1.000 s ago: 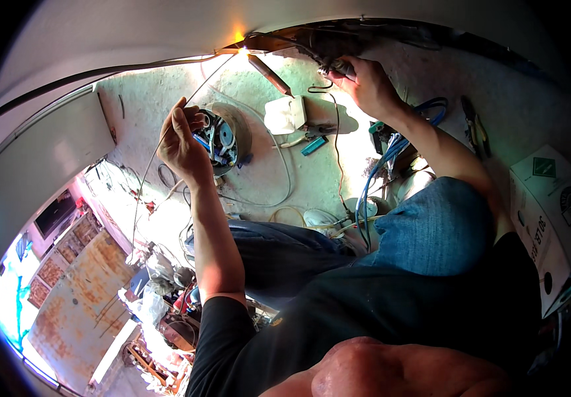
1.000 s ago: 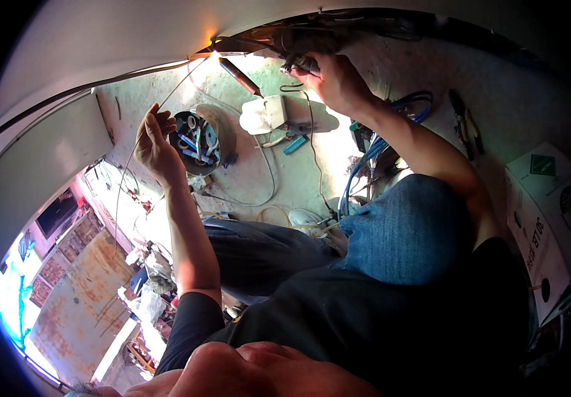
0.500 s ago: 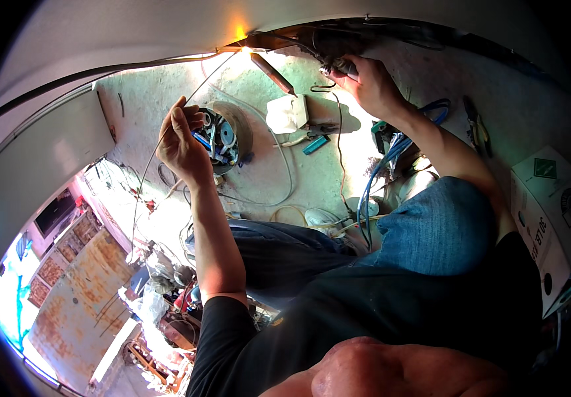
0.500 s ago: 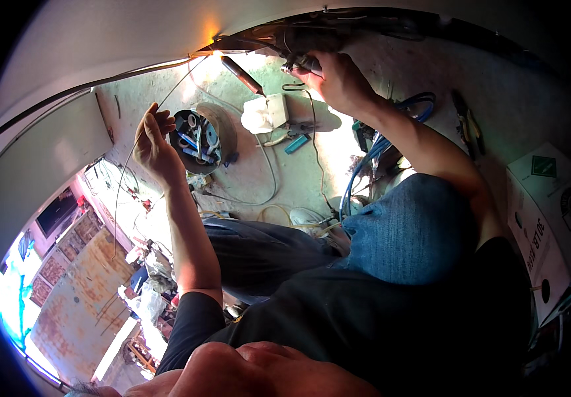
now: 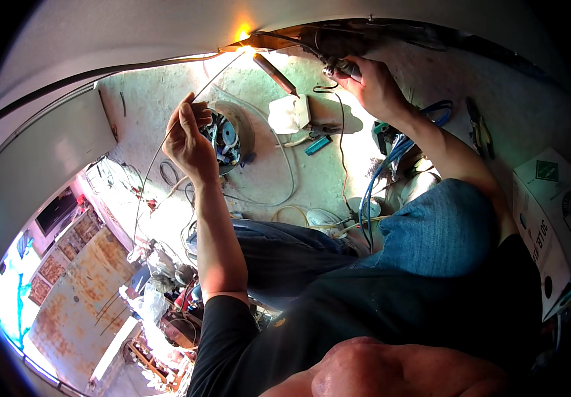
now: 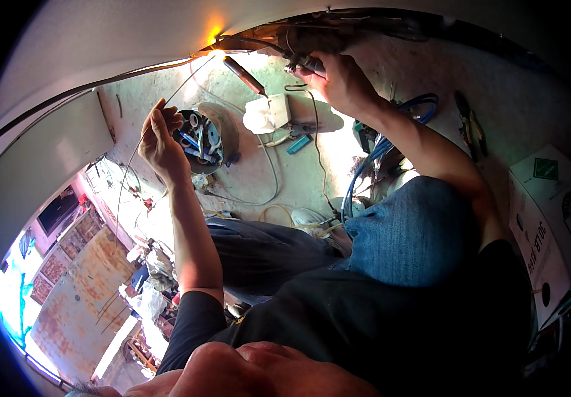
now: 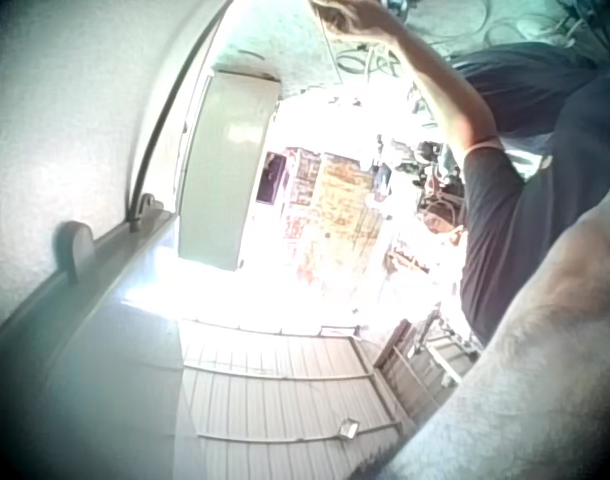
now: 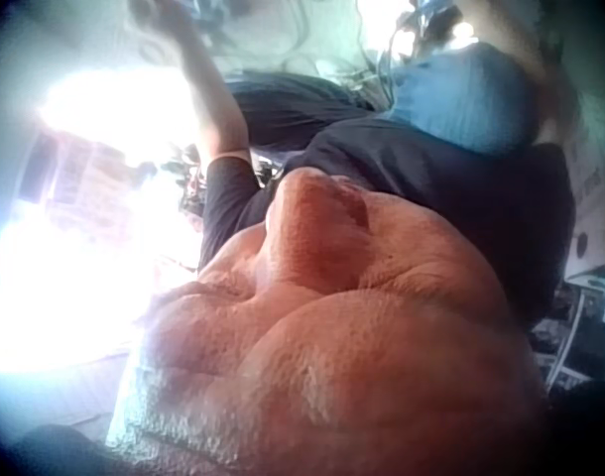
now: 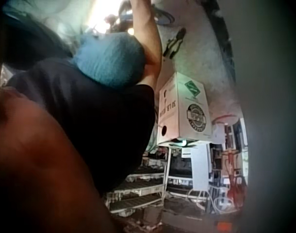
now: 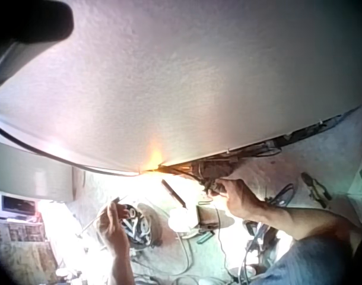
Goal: The person sits on the floor and uses a welding torch to heat and join a metal seam on a large curved appliance. They feed a thin metal rod into the flame to add filler material, moving the torch along the joint to create a continuous weld.
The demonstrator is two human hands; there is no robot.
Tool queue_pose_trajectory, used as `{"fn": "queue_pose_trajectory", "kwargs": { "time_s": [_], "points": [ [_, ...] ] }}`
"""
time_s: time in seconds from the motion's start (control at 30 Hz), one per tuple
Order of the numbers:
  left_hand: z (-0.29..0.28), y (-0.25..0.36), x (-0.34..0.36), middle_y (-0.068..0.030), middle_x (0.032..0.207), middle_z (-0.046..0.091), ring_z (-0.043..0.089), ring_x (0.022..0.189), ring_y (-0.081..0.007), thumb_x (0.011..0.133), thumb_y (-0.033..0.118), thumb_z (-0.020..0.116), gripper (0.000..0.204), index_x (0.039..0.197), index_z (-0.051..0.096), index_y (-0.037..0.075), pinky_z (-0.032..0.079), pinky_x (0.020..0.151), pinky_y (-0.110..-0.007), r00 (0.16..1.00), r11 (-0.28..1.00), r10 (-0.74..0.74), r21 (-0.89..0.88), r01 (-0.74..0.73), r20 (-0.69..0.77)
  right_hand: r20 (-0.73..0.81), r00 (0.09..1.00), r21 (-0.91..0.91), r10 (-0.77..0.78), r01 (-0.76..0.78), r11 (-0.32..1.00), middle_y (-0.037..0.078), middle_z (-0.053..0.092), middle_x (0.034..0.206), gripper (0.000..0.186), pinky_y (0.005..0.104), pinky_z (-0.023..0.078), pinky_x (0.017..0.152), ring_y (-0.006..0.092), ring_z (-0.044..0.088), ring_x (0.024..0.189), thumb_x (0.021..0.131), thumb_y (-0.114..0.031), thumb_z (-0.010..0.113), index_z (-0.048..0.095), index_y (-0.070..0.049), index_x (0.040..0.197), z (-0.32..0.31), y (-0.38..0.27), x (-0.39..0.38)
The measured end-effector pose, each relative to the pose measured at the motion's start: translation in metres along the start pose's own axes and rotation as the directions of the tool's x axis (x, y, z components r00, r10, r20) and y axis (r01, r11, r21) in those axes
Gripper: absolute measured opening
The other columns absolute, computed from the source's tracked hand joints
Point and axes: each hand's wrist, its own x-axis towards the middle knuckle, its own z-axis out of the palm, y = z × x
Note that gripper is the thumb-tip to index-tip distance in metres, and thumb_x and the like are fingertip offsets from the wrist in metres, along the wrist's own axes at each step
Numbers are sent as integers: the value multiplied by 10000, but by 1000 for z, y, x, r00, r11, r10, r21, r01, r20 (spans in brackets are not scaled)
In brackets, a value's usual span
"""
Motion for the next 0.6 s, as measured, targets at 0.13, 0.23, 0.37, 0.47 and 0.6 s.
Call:
{"fn": "queue_pose_trajectory", "kwargs": {
  "time_s": [0.13,0.23,0.37,0.47,0.6],
  "points": [
    [1,-1,1,-111,941,739,694,782,-132,1053,258,588,345,1176,696,-47,557,720,-244,1000,1000,-5,-19,5,8,-7,1000,3,1,-1,1000,219,722,933,274,353,539,754,346,720,860,945,-202,717,667,18,1101,1,3,0],
    [0,-2,1,-110,945,738,692,781,-130,1054,256,587,345,1179,693,-47,555,718,-241,1000,999,-22,-45,22,3,5,1000,1,12,-12,1000,220,724,941,276,351,539,764,343,722,875,944,-201,719,667,22,1099,0,1,0],
    [0,-2,1,-110,953,737,691,777,-129,1055,256,584,343,1181,692,-45,555,716,-241,999,997,-43,-65,43,-7,21,999,22,44,-45,999,221,725,948,281,351,539,767,342,722,885,945,-202,719,665,29,1094,0,2,1],
    [0,-5,2,-108,954,736,690,778,-127,1057,255,580,342,1182,692,-44,555,716,-241,998,995,-57,-77,56,-7,14,999,5,34,-34,999,221,725,949,285,351,540,765,342,723,883,945,-203,718,664,35,1092,0,2,0],
    [2,-5,2,-105,948,735,688,778,-126,1058,255,577,342,1185,692,-41,555,716,-241,997,993,-75,-94,74,-5,16,999,9,40,-40,999,220,725,950,290,349,540,766,335,725,882,946,-203,717,661,40,1095,-1,-1,0]
  ]
}}
